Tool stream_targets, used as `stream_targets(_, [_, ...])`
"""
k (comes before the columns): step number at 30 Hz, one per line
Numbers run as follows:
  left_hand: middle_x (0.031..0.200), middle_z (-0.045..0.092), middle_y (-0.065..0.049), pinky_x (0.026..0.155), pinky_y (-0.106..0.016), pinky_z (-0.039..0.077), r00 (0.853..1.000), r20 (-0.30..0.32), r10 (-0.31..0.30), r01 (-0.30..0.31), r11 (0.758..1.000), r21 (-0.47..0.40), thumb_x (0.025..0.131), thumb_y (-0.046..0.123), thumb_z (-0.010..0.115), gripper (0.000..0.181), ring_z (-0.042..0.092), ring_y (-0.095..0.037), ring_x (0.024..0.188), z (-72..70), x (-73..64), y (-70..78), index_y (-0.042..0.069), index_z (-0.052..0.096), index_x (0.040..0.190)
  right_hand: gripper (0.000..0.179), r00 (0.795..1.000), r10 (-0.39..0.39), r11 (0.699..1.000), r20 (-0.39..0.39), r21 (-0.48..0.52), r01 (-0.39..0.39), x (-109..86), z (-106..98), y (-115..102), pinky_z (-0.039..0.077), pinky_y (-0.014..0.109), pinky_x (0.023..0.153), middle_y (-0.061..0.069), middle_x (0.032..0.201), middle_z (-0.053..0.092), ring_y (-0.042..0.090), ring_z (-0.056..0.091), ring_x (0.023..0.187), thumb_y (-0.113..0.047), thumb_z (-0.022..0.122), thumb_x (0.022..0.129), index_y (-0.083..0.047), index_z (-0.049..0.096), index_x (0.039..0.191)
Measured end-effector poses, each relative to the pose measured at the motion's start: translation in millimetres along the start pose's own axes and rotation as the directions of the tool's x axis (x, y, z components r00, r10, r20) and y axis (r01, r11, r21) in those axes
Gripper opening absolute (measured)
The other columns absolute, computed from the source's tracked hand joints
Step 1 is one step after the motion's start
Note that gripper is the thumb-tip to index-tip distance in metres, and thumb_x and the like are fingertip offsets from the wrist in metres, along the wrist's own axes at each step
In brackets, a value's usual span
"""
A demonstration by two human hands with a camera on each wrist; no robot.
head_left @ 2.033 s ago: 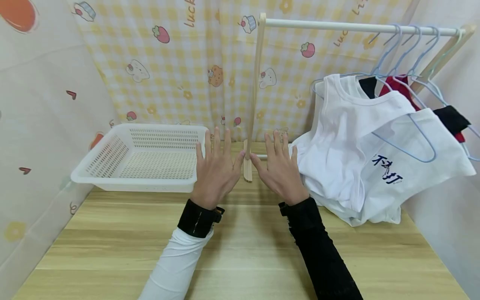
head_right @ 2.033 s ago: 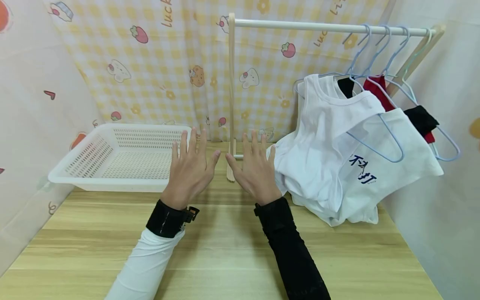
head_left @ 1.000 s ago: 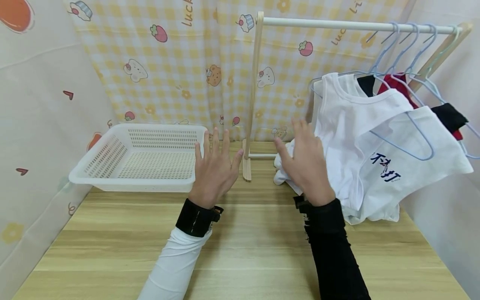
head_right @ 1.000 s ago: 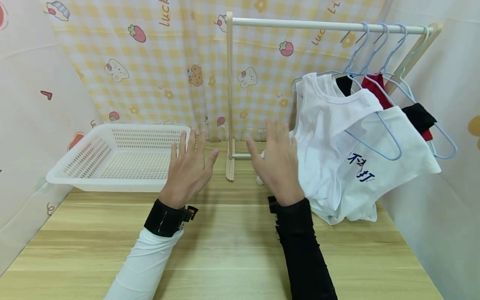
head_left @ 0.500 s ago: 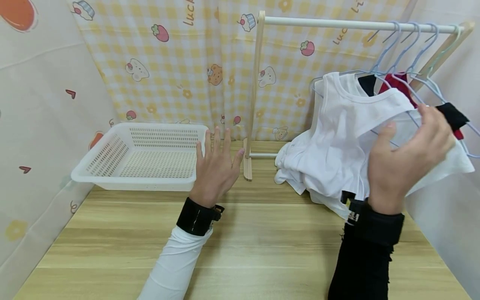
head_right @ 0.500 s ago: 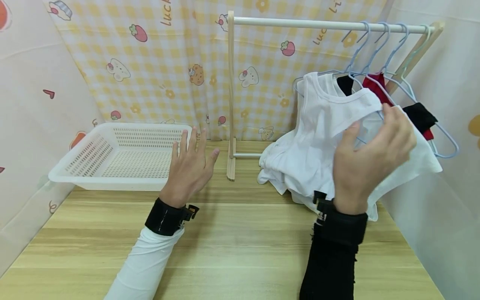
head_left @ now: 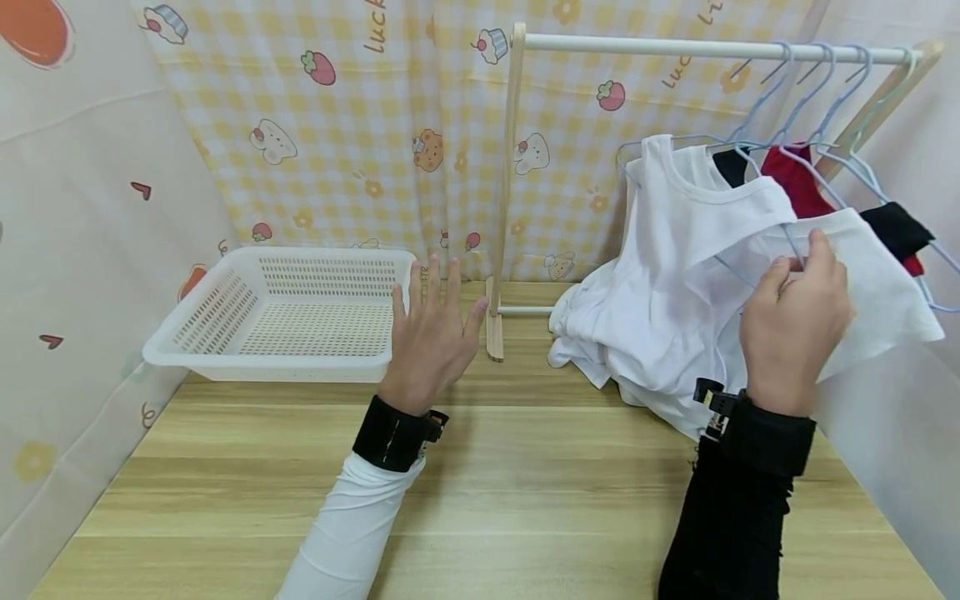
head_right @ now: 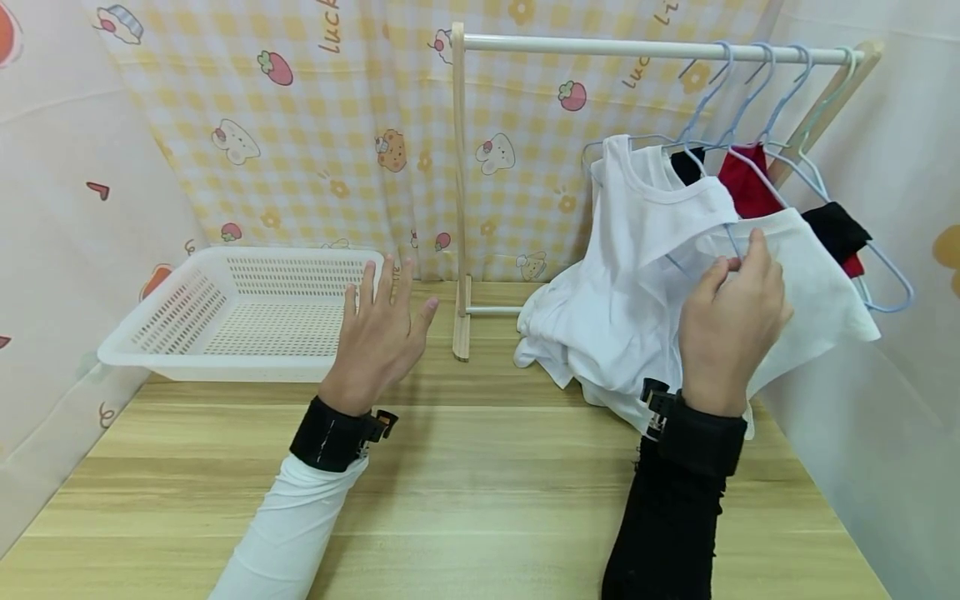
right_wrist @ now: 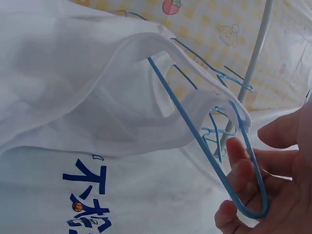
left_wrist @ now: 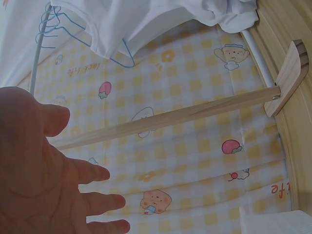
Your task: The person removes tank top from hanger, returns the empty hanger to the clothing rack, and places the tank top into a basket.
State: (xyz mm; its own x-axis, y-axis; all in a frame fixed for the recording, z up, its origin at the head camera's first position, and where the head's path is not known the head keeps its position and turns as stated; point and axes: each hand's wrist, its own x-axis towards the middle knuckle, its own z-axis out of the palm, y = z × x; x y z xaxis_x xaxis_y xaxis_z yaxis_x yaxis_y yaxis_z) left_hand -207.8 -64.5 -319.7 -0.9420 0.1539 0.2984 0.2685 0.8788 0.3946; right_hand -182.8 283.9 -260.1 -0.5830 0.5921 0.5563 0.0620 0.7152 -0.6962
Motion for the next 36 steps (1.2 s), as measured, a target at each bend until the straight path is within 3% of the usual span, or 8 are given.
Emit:
stream_targets(4, [0.181,0.008,-0.023,0.133,-0.069,-0.002,1.000,-0.002,-0.001,0.001,1.000,0.000,0.116,0.054,0.025,0.074,0.000,-0.045,0.168,-0.2,0.0,-0.1,0.008,0.015,0.174,0.050,0.999,-0.049,0.999,0.004,0.010,0.049,-0.5,8,3,0.046,0.053,0.119,0.032,0.141,0.060,0.043,0.058,0.135,-0.026,0.037,0.117,-0.004,0.054,0.158])
stream_targets(10, [0.180,0.011,-0.025,0.133,-0.071,0.001,1.000,-0.016,0.005,-0.005,1.000,0.001,0.116,0.054,0.028,0.075,0.000,-0.046,0.168,-1.1,-0.2,-0.4,0.007,0.017,0.173,0.050,0.999,-0.040,0.998,0.000,0.038,0.039,1.3,14,4,0.047,0.046,0.110,0.031,0.136,0.063,0.039,0.059,0.133,-0.023,0.032,0.117,-0.002,0.061,0.152])
stream_targets(15, [0.180,0.010,-0.024,0.132,-0.071,0.003,1.000,-0.021,0.004,-0.004,1.000,0.000,0.116,0.054,0.029,0.075,0.001,-0.046,0.168,-2.2,-0.3,-0.3,0.008,0.016,0.174,0.050,1.000,-0.018,0.998,-0.006,0.055,0.018,1.6,17,3,0.047,0.042,0.111,0.028,0.139,0.063,0.036,0.059,0.135,-0.021,0.030,0.117,-0.001,0.062,0.150])
stream_targets(21, [0.180,0.009,-0.023,0.133,-0.070,0.000,1.000,-0.019,-0.005,0.005,1.000,-0.012,0.116,0.054,0.029,0.074,0.003,-0.046,0.168,-2.4,0.3,-0.6,0.008,0.016,0.174,0.048,0.998,-0.018,0.996,-0.066,0.082,0.023,0.5,14,0,0.045,0.035,0.110,0.023,0.140,0.066,0.032,0.060,0.134,-0.020,0.032,0.117,-0.002,0.064,0.148])
stream_targets(24, [0.180,0.009,-0.023,0.133,-0.070,0.001,1.000,-0.020,-0.006,0.006,1.000,-0.010,0.116,0.054,0.028,0.075,0.003,-0.046,0.168,-2.9,-0.1,-0.9,0.008,0.017,0.174,0.045,0.992,-0.034,0.994,-0.118,0.100,0.046,-0.9,11,-2,0.042,0.025,0.102,0.019,0.138,0.069,0.012,0.062,0.116,-0.020,0.035,0.117,-0.003,0.067,0.144])
stream_targets(27, [0.180,0.010,-0.024,0.133,-0.071,0.001,1.000,-0.028,-0.005,0.005,1.000,-0.013,0.116,0.054,0.029,0.075,0.002,-0.046,0.168,-4.3,-0.5,-1.5,0.008,0.016,0.174,0.043,0.983,-0.046,0.991,-0.176,0.117,0.067,-2.3,5,-4,0.035,0.020,0.091,0.016,0.133,0.073,-0.011,0.045,0.099,-0.019,0.038,0.117,-0.005,0.071,0.140])
stream_targets(30, [0.179,0.013,-0.025,0.132,-0.071,0.003,0.999,-0.048,0.000,-0.002,1.000,-0.027,0.117,0.052,0.029,0.074,0.003,-0.046,0.168,-6.3,-0.7,-1.9,0.007,0.017,0.173,0.041,0.970,-0.042,0.987,-0.238,0.144,0.078,-3.8,-4,-8,0.035,0.017,0.089,0.009,0.127,0.076,-0.019,0.039,0.095,-0.017,0.040,0.115,-0.007,0.075,0.134])
stream_targets(36, [0.176,0.023,-0.029,0.132,-0.072,0.009,0.991,-0.134,0.028,-0.036,0.997,-0.062,0.117,0.048,0.031,0.070,0.014,-0.048,0.166,-11.8,-0.8,-3.1,0.004,0.022,0.171,0.038,0.948,0.060,0.976,-0.312,0.219,0.011,-10.1,-24,-12,0.036,0.014,0.080,-0.020,0.114,0.073,-0.010,0.044,0.087,-0.014,0.043,0.114,-0.011,0.079,0.126])
